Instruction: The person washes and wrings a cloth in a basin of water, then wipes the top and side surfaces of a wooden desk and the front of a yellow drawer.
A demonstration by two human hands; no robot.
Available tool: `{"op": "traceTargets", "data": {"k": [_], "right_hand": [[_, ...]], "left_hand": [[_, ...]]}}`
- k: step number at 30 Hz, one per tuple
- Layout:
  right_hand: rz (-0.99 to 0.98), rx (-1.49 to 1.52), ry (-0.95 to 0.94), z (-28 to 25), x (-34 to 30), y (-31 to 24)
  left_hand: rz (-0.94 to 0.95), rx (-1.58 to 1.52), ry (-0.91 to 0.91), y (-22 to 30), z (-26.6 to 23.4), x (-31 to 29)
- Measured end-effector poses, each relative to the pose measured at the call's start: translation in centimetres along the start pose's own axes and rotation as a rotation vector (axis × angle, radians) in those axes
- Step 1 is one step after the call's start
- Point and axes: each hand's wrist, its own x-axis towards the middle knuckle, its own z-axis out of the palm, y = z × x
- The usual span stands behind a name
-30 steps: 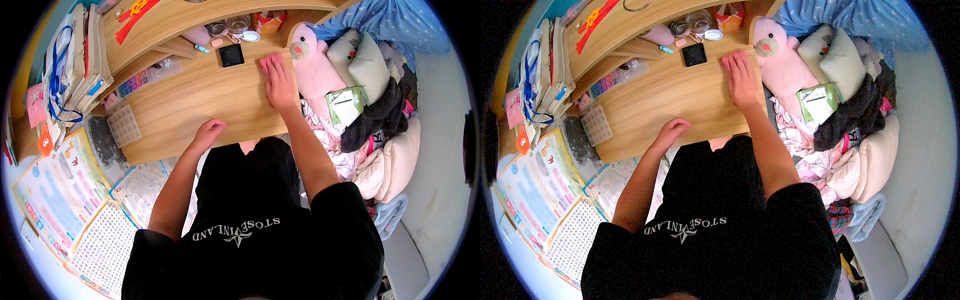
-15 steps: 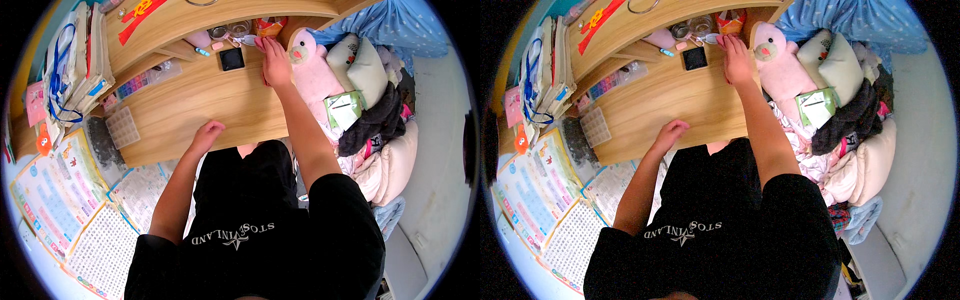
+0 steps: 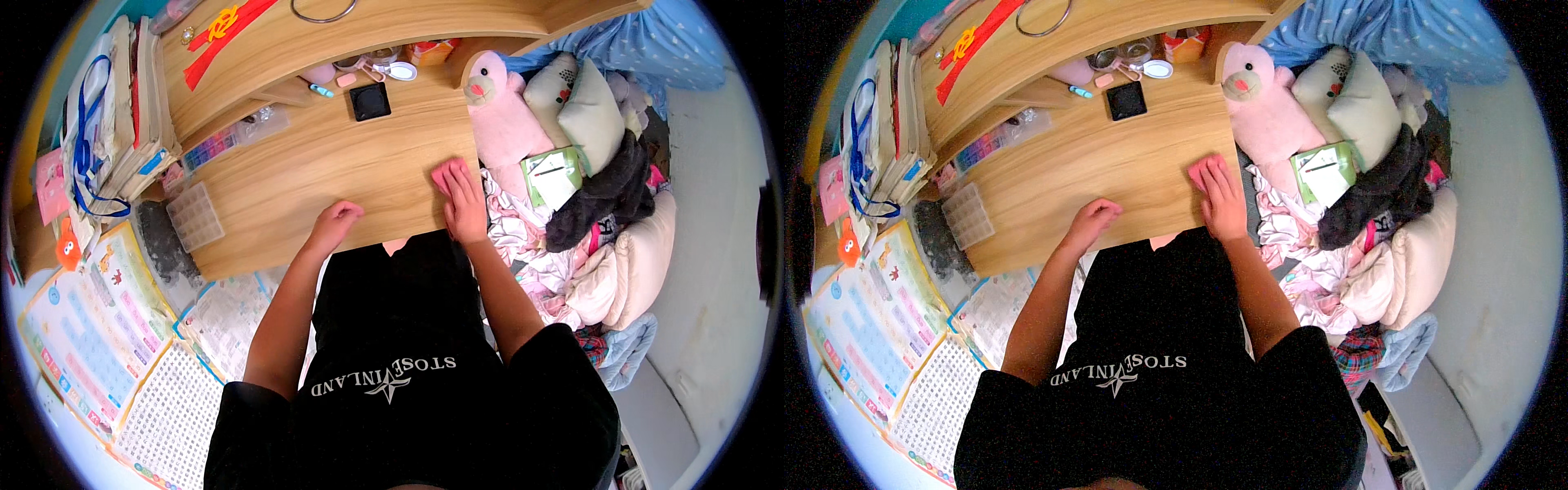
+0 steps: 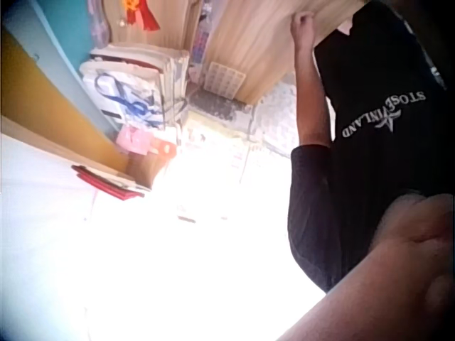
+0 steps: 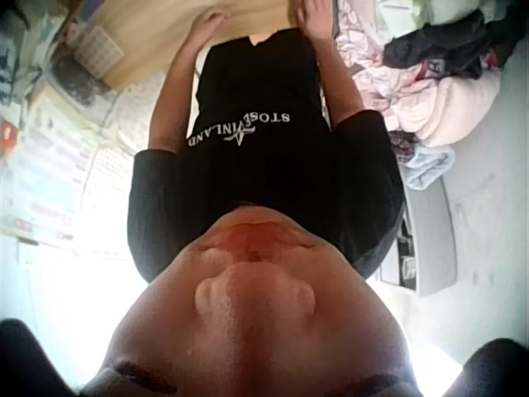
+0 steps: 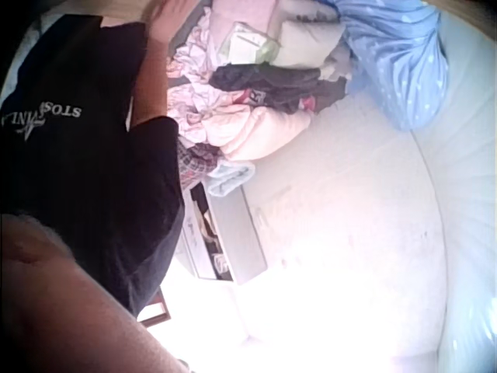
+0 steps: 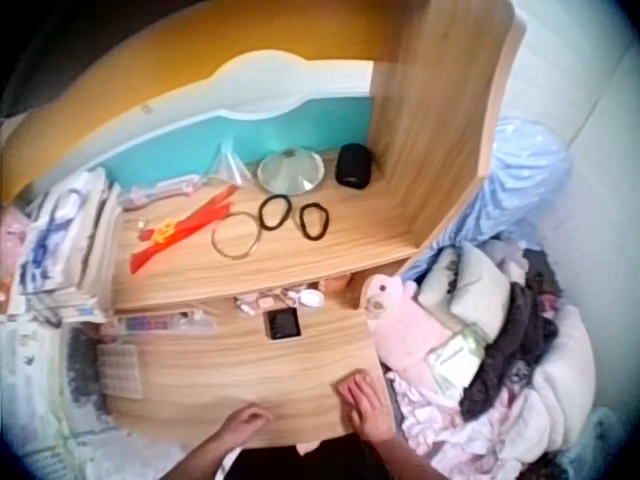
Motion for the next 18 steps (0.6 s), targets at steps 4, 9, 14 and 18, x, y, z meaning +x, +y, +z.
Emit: {"op": "traceTargets", "data": {"k": [4, 9, 14, 18], "right_hand": [[-0.010, 0.002, 0.065, 0.3, 1.6, 2.3], [-0.022, -0.038, 0.218, 0.8, 12.8, 3.4], [-0.096, -0.086, 0.099, 1.2, 3.6, 2.8], [-0.101, -0.090, -0.040, -0.4, 0.8, 2.2]], "left_hand": [[0.006, -0.025, 0.003, -0.1, 0.2, 0.4], [-0.032, 0.084, -0.011, 1.2, 0.0, 0.9], [-0.056, -0.007, 0.009, 1.8, 0.5, 0.5], [-0.044, -0.065, 0.012, 0.5, 1.0, 1.2]]}}
